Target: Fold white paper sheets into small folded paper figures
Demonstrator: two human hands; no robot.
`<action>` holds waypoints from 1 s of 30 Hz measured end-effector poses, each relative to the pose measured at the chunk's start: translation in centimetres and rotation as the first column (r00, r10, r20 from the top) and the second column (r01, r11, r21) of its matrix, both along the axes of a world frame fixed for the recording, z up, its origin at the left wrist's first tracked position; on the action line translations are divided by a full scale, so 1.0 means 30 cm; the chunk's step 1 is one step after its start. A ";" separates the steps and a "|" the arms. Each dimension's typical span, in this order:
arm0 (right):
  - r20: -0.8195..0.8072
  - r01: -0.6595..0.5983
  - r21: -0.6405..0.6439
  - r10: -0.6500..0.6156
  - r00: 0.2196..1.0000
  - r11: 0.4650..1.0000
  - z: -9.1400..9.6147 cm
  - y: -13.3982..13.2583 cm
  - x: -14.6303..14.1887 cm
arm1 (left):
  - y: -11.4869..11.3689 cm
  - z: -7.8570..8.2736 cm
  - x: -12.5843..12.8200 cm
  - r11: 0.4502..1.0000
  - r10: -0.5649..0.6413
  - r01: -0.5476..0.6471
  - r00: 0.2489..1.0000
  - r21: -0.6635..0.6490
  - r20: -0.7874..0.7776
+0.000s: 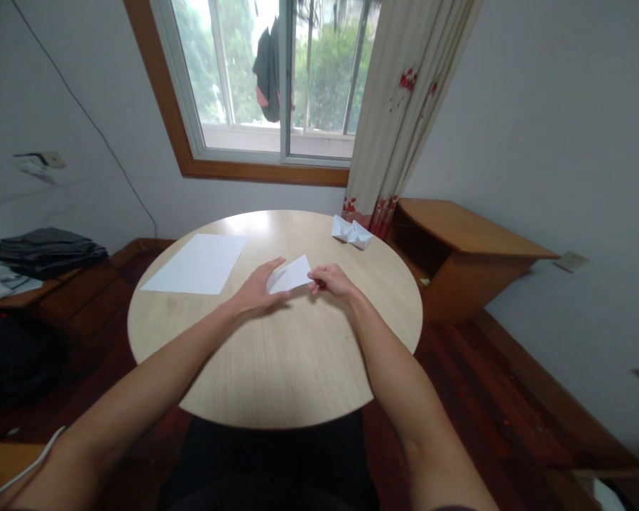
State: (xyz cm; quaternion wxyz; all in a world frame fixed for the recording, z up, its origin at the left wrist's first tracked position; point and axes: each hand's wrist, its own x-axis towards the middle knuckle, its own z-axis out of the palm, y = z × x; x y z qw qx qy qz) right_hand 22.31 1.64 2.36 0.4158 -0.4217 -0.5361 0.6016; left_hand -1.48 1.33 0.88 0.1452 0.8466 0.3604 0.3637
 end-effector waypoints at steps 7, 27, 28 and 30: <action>0.029 -0.070 0.040 0.068 0.997 0.997 0.003 -0.008 -0.020 | -0.019 -0.013 0.028 0.992 -0.087 0.082 0.995 -0.098 -0.049; 0.039 -0.129 0.217 0.123 0.992 0.968 -0.013 -0.029 -0.098 | 0.010 -0.032 0.046 0.961 0.165 -0.153 0.986 -0.229 0.031; 0.035 -0.124 0.225 0.119 0.992 0.967 -0.014 -0.028 -0.105 | 0.010 -0.034 0.046 0.960 0.166 -0.156 0.986 -0.233 0.024; 0.030 -0.100 0.231 0.096 0.995 0.968 -0.019 -0.023 -0.116 | 0.012 -0.037 0.048 0.958 0.166 -0.158 0.986 -0.241 0.013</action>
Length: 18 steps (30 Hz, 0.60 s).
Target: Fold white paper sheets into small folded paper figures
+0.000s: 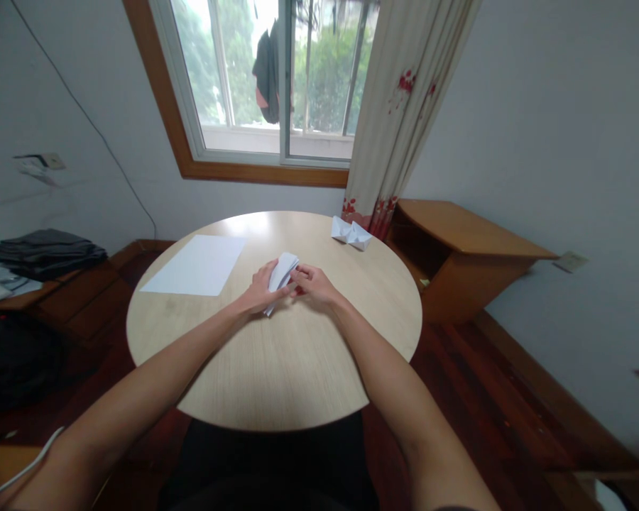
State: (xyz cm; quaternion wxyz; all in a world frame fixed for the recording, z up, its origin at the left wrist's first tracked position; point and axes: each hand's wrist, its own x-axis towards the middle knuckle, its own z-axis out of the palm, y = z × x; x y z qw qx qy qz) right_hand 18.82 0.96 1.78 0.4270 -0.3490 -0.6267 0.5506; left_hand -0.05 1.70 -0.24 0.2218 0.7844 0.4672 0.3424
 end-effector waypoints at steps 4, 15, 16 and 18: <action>-0.012 0.070 -0.011 -0.070 0.997 0.998 -0.007 0.009 -0.010 | 0.003 -0.008 0.001 1.000 0.007 -0.007 1.000 -0.018 -0.005; 0.016 0.110 -0.002 -0.110 0.994 0.994 -0.001 0.013 0.007 | 0.010 0.004 -0.003 0.994 -0.034 0.052 0.981 -0.094 0.190; 0.017 0.110 -0.002 -0.110 0.994 0.994 -0.001 0.013 0.009 | 0.012 0.004 -0.005 0.991 -0.038 0.066 0.974 -0.119 0.224; 0.018 0.113 -0.004 -0.113 0.993 0.994 -0.002 0.015 0.012 | 0.015 0.002 -0.007 0.981 -0.044 0.096 0.958 -0.169 0.284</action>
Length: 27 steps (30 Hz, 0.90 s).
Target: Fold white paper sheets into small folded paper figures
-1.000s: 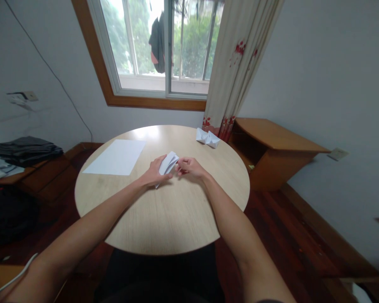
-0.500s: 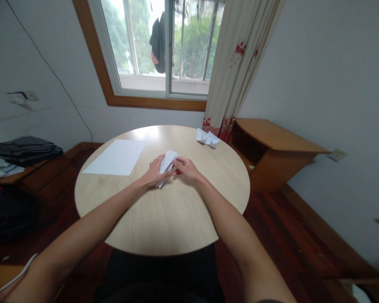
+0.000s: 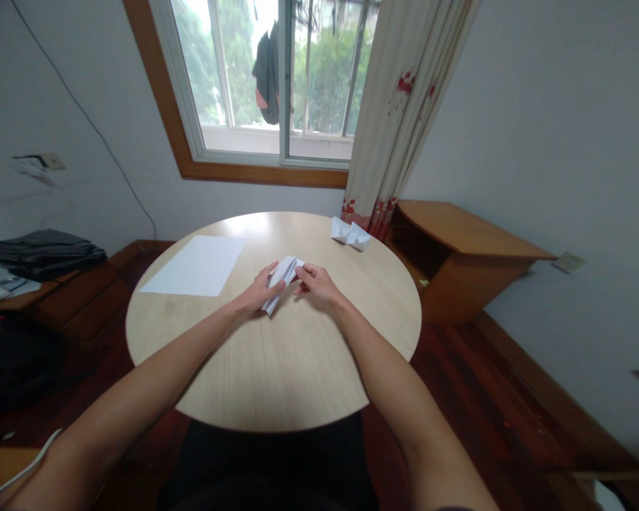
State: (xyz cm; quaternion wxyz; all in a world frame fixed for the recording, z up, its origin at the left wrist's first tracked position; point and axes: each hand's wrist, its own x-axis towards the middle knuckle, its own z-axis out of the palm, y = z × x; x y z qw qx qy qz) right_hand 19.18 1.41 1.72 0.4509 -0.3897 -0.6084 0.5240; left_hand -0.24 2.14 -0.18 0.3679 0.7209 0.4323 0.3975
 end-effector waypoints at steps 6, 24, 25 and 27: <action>-0.028 0.086 -0.015 -0.086 0.996 0.996 -0.001 0.012 0.006 | -0.019 0.010 0.008 0.973 -0.068 0.124 0.960 -0.196 0.273; -0.191 0.154 -0.038 -0.158 0.969 0.987 0.004 0.033 0.065 | -0.035 0.075 -0.024 0.843 0.076 0.192 0.882 -0.502 0.465; -0.195 0.177 -0.042 -0.182 0.964 0.983 0.001 0.041 0.085 | -0.026 0.068 -0.028 0.849 0.093 0.170 0.883 -0.500 0.460; -0.176 0.233 -0.041 -0.237 0.956 0.972 -0.004 0.054 0.130 | -0.009 0.054 -0.039 0.852 0.123 0.151 0.874 -0.502 0.471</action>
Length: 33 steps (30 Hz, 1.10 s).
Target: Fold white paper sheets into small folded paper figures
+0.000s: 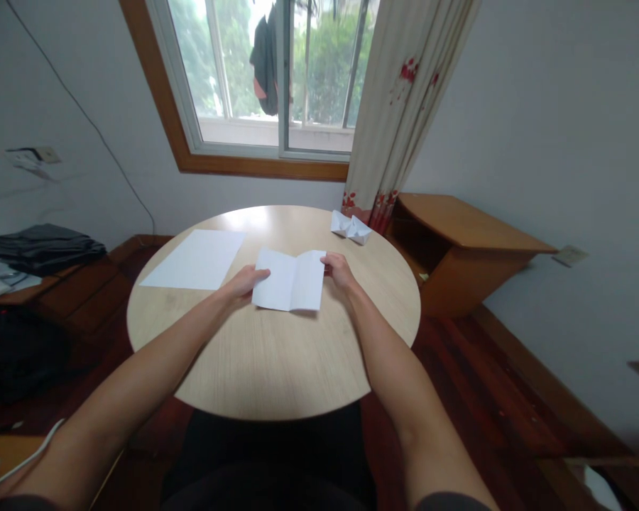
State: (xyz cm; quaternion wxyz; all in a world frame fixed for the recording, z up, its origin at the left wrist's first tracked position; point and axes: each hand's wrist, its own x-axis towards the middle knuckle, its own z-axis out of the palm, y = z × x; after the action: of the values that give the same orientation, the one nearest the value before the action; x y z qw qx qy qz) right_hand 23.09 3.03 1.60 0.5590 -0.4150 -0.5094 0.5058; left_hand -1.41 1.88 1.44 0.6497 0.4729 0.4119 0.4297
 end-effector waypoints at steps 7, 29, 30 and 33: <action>0.251 0.001 -0.092 0.022 0.968 0.996 -0.017 0.007 0.084 | 0.037 -0.029 -0.043 0.998 -0.004 -0.001 0.997 -0.064 -0.073; 0.987 -0.403 0.062 0.004 0.162 0.913 -0.092 -0.053 -0.170 | 0.061 -0.040 -0.060 0.897 0.305 0.102 0.560 0.429 -0.770; 0.986 -0.403 0.058 0.010 0.165 0.913 -0.094 -0.052 -0.167 | 0.058 -0.038 -0.063 0.895 0.311 0.124 0.516 0.429 -0.798; 0.984 -0.400 0.056 0.018 0.179 0.915 -0.097 -0.043 -0.155 | 0.049 -0.030 -0.066 0.896 0.315 0.172 0.400 0.408 -0.860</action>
State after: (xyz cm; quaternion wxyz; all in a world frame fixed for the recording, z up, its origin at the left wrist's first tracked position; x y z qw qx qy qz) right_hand 18.43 1.73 -1.32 0.0952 -0.4723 -0.8679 0.1209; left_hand -3.38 3.34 0.56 0.1745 0.7426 0.6118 0.2092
